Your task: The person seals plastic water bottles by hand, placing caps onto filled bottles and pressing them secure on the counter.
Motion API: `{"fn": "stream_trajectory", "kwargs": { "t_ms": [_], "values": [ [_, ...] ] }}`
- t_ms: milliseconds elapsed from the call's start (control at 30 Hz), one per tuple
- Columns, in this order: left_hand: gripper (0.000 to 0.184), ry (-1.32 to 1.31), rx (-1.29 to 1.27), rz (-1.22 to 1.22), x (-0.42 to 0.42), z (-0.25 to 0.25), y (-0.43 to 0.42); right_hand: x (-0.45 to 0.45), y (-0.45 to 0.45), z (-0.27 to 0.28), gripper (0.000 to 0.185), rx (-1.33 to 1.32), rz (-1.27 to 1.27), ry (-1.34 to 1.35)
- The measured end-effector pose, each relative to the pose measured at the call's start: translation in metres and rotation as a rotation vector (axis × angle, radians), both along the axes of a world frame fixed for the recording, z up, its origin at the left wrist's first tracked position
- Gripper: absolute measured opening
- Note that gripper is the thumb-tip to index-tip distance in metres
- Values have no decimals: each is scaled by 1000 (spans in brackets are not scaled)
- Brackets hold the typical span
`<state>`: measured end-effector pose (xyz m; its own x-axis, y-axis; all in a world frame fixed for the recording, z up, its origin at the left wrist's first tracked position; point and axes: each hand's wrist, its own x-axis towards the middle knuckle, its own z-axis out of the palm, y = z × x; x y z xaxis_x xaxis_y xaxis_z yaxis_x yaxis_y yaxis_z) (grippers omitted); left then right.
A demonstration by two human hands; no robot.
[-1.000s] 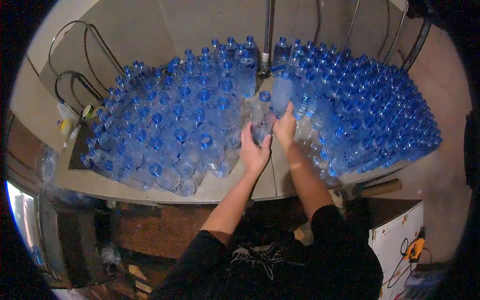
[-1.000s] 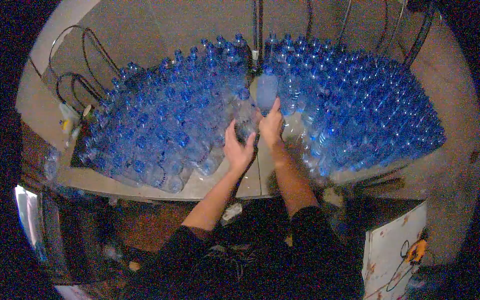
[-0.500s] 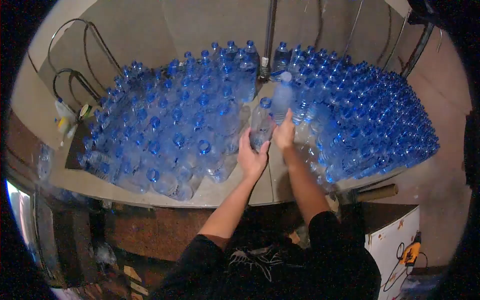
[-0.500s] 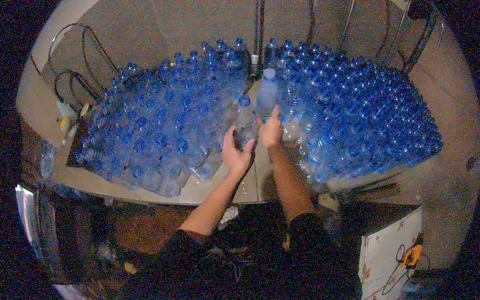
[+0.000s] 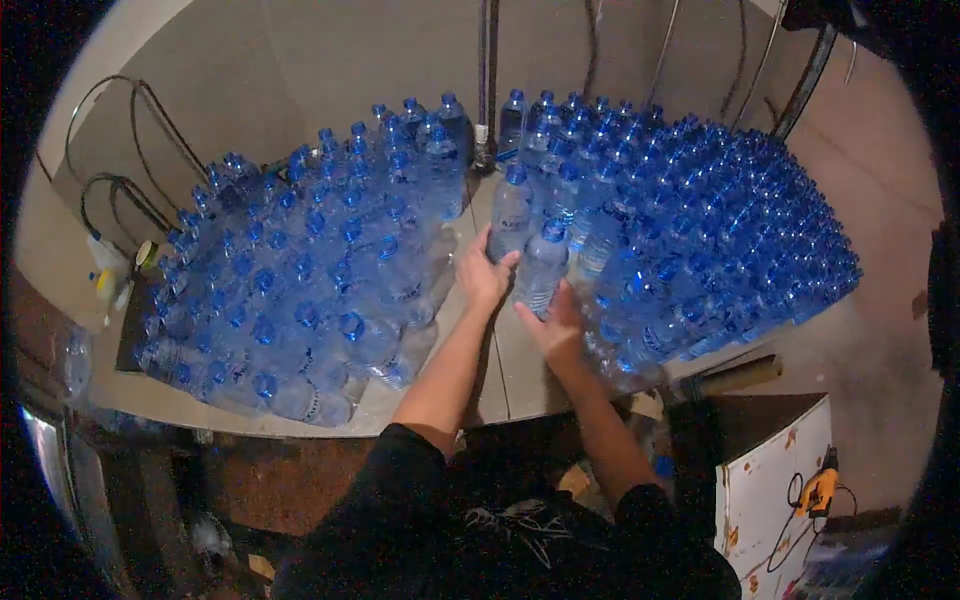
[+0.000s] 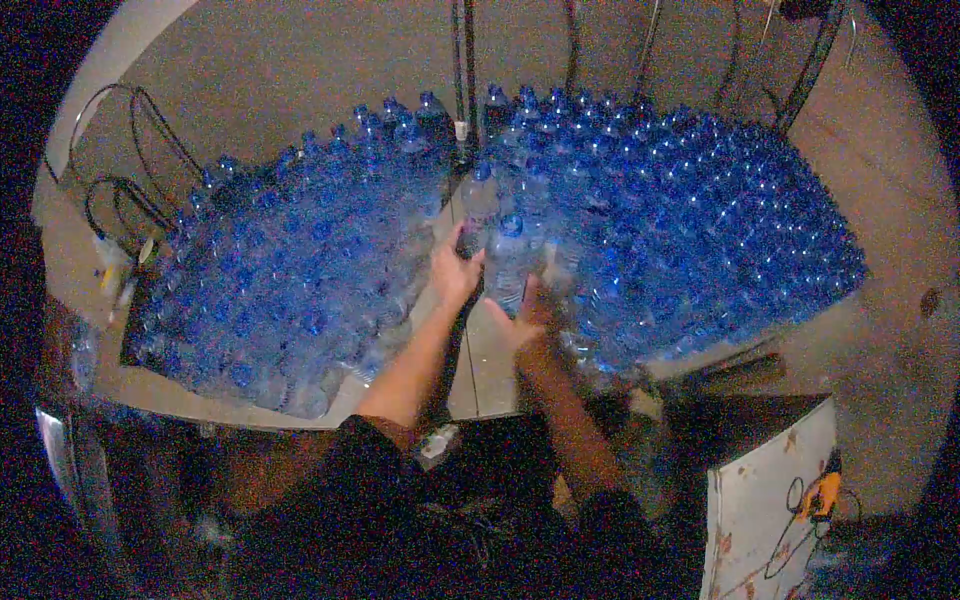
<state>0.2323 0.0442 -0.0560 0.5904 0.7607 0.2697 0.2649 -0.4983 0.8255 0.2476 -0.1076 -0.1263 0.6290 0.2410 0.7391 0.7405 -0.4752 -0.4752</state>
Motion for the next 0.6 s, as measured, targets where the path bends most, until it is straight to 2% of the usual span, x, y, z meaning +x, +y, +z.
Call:
{"fn": "stream_trajectory", "kwargs": {
  "t_ms": [67,167,267,367,400,433,467,533,567,600],
  "values": [
    [69,-3,-3,-20,-4,5,-1,-14,-8,28,81,-50,-16,-31],
    [72,-49,-11,-51,-8,10,0,-43,-25,108,77,34,11,378],
    [75,-144,-13,23,-9,-1,-4,-32,-31,159,74,40,-40,235],
    [77,-240,19,60,-33,-10,-14,0,-15,206,63,-81,81,-52],
    [77,-267,31,60,-49,-13,-21,6,-13,222,60,-243,104,47],
    [72,-222,36,-24,-74,-12,-31,10,-11,234,57,-407,124,146],
    [68,-179,41,-109,-103,-6,-41,15,-9,239,55,-464,151,188],
    [52,-115,-242,-405,-167,8,-50,19,-3,245,52,-585,202,269],
    [45,-133,-386,-508,-196,9,-50,10,0,253,43,-552,206,254],
    [38,-156,-527,-615,-225,11,-48,11,2,252,42,-567,204,242]
  ]
}}
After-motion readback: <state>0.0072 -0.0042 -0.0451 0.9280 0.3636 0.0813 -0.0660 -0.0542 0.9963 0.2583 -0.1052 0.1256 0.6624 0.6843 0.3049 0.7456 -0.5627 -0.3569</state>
